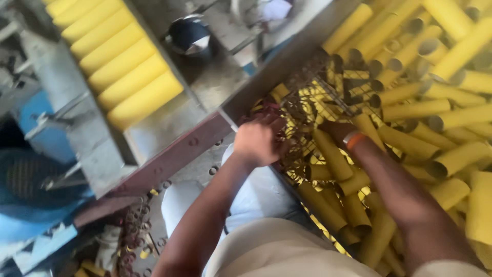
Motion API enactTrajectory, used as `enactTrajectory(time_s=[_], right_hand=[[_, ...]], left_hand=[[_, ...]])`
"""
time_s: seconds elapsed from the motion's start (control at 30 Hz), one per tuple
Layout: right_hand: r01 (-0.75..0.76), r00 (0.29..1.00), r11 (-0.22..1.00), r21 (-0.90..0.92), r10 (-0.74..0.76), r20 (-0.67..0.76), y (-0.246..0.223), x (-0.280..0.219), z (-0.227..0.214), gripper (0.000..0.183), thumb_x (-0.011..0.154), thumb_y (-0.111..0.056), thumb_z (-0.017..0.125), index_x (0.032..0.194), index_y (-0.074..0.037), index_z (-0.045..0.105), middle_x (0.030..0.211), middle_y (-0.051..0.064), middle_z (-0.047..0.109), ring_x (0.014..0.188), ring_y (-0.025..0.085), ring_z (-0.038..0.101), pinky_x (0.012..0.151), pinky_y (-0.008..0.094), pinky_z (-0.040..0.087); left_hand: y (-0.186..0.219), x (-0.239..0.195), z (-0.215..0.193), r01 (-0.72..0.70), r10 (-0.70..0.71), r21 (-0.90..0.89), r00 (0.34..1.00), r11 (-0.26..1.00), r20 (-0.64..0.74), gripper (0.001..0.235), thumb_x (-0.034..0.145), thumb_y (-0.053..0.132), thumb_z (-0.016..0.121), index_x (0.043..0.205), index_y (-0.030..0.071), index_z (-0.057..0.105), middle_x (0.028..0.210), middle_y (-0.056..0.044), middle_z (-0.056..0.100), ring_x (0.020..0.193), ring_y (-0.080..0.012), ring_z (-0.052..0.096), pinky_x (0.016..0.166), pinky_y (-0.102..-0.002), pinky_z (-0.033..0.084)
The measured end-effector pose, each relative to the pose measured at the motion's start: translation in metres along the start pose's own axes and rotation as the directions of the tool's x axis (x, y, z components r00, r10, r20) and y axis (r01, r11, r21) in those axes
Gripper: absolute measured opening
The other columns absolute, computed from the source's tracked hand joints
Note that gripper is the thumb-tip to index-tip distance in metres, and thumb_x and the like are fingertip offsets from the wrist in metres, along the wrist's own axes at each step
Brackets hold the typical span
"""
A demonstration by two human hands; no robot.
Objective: The person repeatedly picks yellow cylindrical objects from a wire basket and places them onto a conveyor belt. The person handles the cylinders one at a time, moving them from the basket to the belt in a continuous loop.
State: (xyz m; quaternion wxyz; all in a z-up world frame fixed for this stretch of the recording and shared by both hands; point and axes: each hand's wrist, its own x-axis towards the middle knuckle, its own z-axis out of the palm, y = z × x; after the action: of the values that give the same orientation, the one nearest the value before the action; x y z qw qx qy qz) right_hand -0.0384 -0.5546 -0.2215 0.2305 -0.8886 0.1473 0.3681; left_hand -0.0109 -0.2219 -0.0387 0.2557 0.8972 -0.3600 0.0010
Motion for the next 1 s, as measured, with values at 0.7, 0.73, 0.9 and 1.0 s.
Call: enactTrajectory(time_s=[0.7,0.73,0.9,1.0], right_hand=[[0.563,0.409,0.784,-0.261,-0.539,-0.736,-0.091,-0.210,-0.122,0.016,0.107,-0.006,0.068,0.122,-0.001,0.070,0.118,0.013,0.073,0.101,0.019,0.070,0.089,0.029,0.054],[0.586,0.397,0.786,-0.195,-0.489,-0.777,-0.110,-0.216,-0.128,0.016,0.109,-0.005,0.068,0.124,0.002,0.069,0.116,0.015,0.072,0.099,0.019,0.069,0.088,0.029,0.054],[0.930,0.326,0.304,0.207,-0.417,-0.848,-0.202,-0.223,-0.134,0.029,0.098,0.001,0.061,0.126,0.004,0.064,0.121,0.009,0.070,0.108,0.013,0.067,0.102,0.025,0.053],[0.929,0.359,0.072,0.363,-0.412,-0.838,-0.248,-0.201,-0.123,0.036,0.097,0.007,0.065,0.133,0.006,0.062,0.126,0.012,0.070,0.112,0.015,0.068,0.105,0.027,0.054]], left_hand=[[-0.009,-0.072,-0.005,-0.244,0.087,-0.381,0.918,0.892,-0.387,0.040,0.094,0.033,0.069,0.126,0.009,0.065,0.122,-0.015,0.065,0.112,-0.0355,0.064,0.097,-0.044,0.053],[-0.011,-0.087,-0.008,-0.205,0.058,-0.390,0.933,0.898,-0.355,0.037,0.093,0.031,0.072,0.123,0.010,0.066,0.120,-0.014,0.066,0.111,-0.0347,0.065,0.096,-0.043,0.054],[-0.021,-0.208,-0.026,0.204,0.161,-0.655,0.877,0.727,0.452,0.043,0.075,0.022,0.081,0.116,0.015,0.071,0.107,-0.005,0.072,0.101,-0.0199,0.068,0.088,-0.035,0.054],[-0.008,-0.275,-0.038,0.172,0.094,-0.829,0.961,0.533,0.259,0.031,0.092,0.016,0.074,0.122,0.010,0.071,0.120,-0.009,0.069,0.113,-0.0211,0.067,0.099,-0.033,0.054]])
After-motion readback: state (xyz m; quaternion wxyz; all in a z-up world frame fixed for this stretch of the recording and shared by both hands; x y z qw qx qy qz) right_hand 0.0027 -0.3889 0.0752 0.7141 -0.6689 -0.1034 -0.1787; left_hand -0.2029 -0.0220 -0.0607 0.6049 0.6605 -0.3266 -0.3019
